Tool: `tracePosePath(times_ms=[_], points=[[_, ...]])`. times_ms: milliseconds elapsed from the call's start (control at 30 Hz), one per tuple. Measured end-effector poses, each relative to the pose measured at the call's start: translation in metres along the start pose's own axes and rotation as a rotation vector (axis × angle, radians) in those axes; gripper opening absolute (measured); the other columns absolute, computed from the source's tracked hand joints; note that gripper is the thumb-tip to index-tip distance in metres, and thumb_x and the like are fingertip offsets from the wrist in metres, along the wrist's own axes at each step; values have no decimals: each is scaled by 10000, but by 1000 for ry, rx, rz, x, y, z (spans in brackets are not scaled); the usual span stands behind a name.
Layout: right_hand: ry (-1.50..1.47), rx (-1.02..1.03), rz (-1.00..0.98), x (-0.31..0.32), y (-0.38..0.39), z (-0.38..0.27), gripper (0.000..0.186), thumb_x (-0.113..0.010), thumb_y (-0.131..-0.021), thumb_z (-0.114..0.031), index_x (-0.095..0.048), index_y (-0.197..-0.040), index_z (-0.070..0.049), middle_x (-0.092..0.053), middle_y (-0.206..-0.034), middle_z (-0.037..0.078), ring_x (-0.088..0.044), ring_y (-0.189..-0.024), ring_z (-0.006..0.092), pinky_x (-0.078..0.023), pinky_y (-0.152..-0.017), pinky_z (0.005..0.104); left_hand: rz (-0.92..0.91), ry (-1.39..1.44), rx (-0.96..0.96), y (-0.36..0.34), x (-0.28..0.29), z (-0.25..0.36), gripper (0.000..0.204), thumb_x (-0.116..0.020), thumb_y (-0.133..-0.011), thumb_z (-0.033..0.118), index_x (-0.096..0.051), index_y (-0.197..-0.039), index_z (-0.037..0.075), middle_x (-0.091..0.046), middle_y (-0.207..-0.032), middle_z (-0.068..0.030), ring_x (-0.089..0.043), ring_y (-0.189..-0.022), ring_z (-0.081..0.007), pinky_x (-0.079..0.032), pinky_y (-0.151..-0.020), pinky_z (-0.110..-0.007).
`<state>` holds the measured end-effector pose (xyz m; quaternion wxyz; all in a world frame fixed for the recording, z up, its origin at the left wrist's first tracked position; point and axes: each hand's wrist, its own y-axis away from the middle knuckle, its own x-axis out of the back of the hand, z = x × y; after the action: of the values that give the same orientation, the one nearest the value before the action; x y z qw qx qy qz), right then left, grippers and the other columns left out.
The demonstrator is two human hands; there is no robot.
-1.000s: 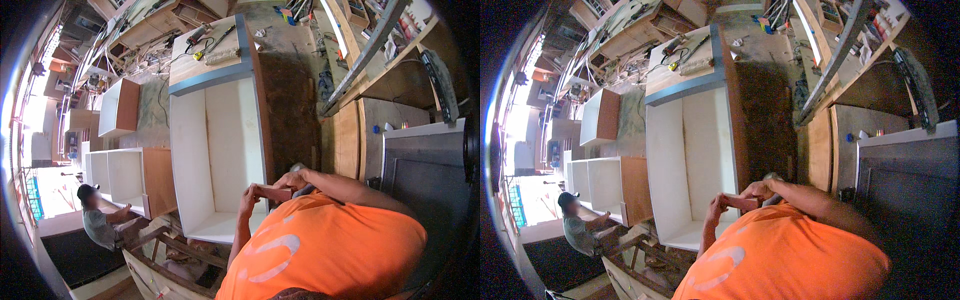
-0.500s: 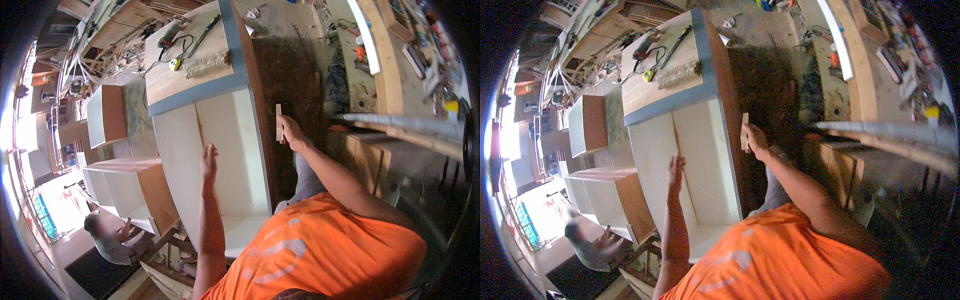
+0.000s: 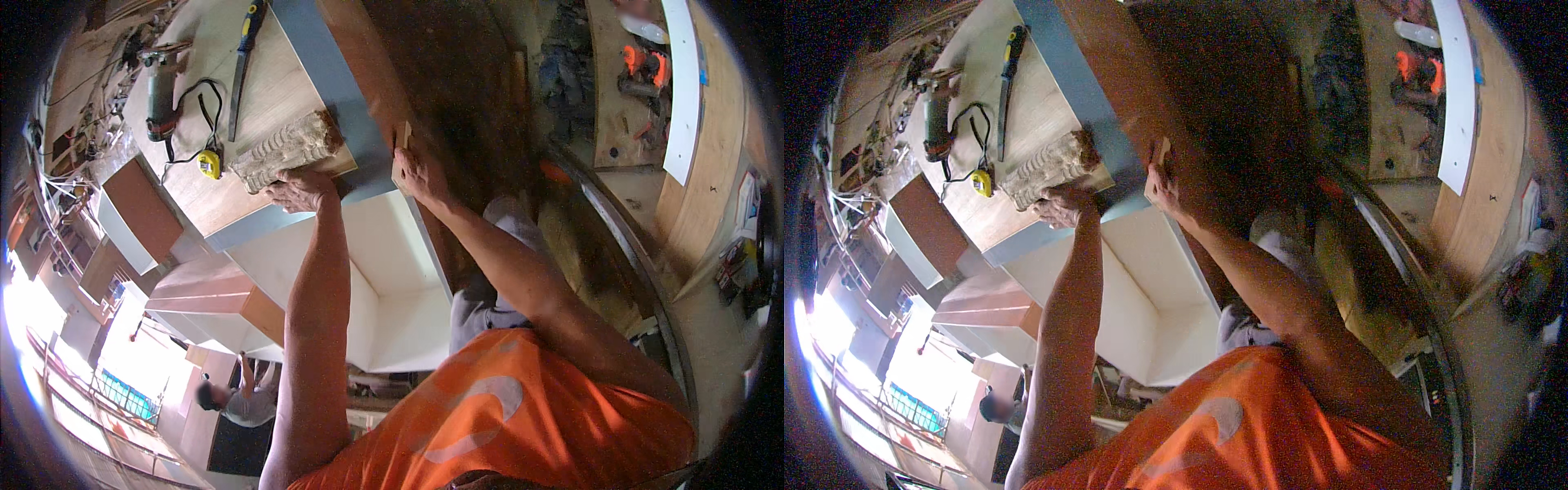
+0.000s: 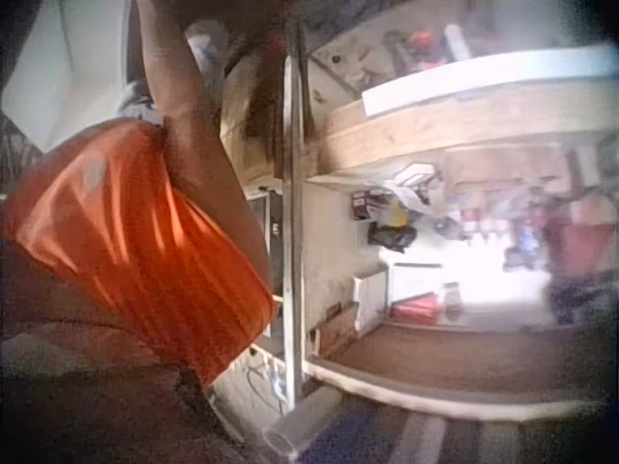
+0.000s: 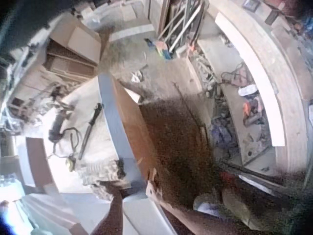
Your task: The person uses a power sander on the edges of a white cabinet, then switches to a hand file and sanding block to smooth the edges. They wipe the surface with a cloth and apply a liquid from a bottle to the edges.
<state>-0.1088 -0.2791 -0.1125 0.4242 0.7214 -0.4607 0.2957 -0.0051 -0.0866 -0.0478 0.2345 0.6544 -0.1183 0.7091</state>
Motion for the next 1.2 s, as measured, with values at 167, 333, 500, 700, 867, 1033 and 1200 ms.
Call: tracePosePath(times_ms=[167, 333, 500, 700, 867, 1033, 1200], points=[[-358, 41, 513, 37, 24, -16, 246, -477, -998, -218, -558, -1078, -1, -618, -1022, 219, -621, -878, 340, -501, -747, 413, 42, 100, -30, -10, -17, -8, 769, -137, -1022, 553, -203, -1535, -16, -178, -1615, -205, -120, -1505, -342, -119, -1180, -502], [-495, -192, 92, 95, -35, -17, 287, -435, -999, -178, -563, -1159, 22, -621, -1129, 269, -620, -908, 403, -517, -806, 436, 24, 115, -7, -5, -11, 0, 788, -136, -1015, 569, -213, -1529, -23, -207, -1599, -217, -142, -1496, -351, -120, -1177, -512], [-361, 41, 484, 19, 25, -19, 242, -548, -903, -111, -600, -1116, -7, -647, -1046, 293, -646, -853, 423, -541, -753, 469, 36, 121, -7, -4, -9, -4, 789, -122, -1016, 569, -183, -1536, -21, -186, -1604, -213, -141, -1496, -351, -104, -1185, -512], [-352, 59, 358, 65, -46, -11, 271, -550, -888, -100, -583, -1141, -9, -639, -980, 250, -651, -830, 406, -543, -699, 453, 3, 98, -25, -1, -3, 1, 795, -128, -1013, 571, -181, -1534, -26, -189, -1602, -217, -144, -1490, -368, -107, -1180, -509], [-523, -7, 415, -13, 27, -4, 376, -502, -948, -154, -524, -1300, -23, -589, -1213, 285, -647, -967, 419, -542, -813, 477, 55, 124, -55, -7, -17, -15, 814, -126, -1006, 583, -182, -1531, -36, -181, -1605, -223, -133, -1491, -379, -92, -1181, -520], [-544, -207, 171, 71, -75, -1, 406, -450, -1016, -325, -544, -1292, -42, -621, -1156, 273, -641, -969, 421, -518, -846, 417, 28, 128, -25, -6, -18, -8, 823, -129, -999, 598, -172, -1540, -21, -156, -1616, -215, -111, -1502, -364, -78, -1187, -518], [-1023, -485, 268, 101, -47, -14, 511, -480, -1001, -453, -561, -1262, -22, -625, -1117, 260, -638, -990, 356, -499, -854, 393, 12, 179, -2, 2, 1, 5, 809, -164, -1004, 586, -150, -1546, -15, -147, -1620, -208, -117, -1503, -354, -75, -1187, -517]])
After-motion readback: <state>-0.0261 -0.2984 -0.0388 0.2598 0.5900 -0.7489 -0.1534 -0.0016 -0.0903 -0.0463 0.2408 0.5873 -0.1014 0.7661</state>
